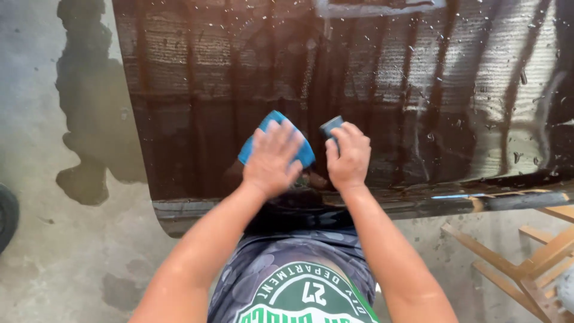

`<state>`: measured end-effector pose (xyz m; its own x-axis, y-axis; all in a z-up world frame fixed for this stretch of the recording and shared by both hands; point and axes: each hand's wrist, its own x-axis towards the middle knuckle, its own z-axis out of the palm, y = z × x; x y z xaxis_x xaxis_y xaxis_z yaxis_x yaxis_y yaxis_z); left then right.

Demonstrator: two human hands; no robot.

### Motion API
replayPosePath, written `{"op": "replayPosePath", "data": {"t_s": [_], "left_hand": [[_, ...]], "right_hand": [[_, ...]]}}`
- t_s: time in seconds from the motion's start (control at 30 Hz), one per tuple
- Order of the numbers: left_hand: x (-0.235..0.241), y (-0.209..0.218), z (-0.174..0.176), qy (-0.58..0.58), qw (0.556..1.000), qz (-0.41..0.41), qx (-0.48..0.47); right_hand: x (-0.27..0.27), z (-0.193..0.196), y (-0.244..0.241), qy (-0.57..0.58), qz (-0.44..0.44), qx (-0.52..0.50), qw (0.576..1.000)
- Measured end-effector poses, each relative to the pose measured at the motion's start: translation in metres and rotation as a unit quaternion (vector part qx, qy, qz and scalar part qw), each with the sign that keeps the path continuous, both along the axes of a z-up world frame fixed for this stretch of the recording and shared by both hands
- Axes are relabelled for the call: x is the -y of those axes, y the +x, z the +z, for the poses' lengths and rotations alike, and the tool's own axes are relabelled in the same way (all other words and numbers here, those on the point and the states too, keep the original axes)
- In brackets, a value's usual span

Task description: Wet sanding a car panel using a sanding block and a microfiber cloth.

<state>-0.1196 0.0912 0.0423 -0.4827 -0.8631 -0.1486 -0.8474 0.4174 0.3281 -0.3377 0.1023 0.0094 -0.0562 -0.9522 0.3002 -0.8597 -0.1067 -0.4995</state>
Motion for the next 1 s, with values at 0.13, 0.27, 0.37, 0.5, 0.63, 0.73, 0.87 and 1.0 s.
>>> {"op": "replayPosePath", "data": {"t_s": [0.13,0.27,0.37,0.5,0.63,0.73,0.87,1.0], "left_hand": [[-0.066,0.036,-0.017,-0.039,0.993,-0.100,-0.056],[-0.068,0.124,-0.019,-0.026,0.999,-0.018,0.011],[-0.053,0.155,-0.022,-0.049,0.991,0.110,0.051],[-0.027,0.133,-0.041,-0.111,0.960,0.247,0.070],[-0.019,0.109,-0.045,-0.112,0.943,0.308,0.064],[-0.014,0.110,-0.046,-0.106,0.945,0.304,0.063],[-0.016,0.109,-0.049,-0.097,0.949,0.294,0.064],[-0.016,0.105,-0.049,-0.105,0.947,0.295,0.075]], "right_hand": [[0.000,0.012,-0.014,0.028,0.058,0.025,0.998],[0.001,-0.005,-0.075,0.016,0.001,-0.012,1.000],[-0.006,-0.019,-0.101,-0.007,-0.082,-0.028,0.996],[0.005,0.040,-0.023,-0.034,-0.014,0.011,0.999],[-0.023,0.059,0.058,0.049,0.243,0.108,0.963],[-0.040,0.048,0.061,-0.028,0.344,0.085,0.935],[-0.020,0.056,-0.012,-0.006,0.192,0.087,0.978],[-0.014,0.018,-0.068,-0.091,-0.090,-0.066,0.990]]}}
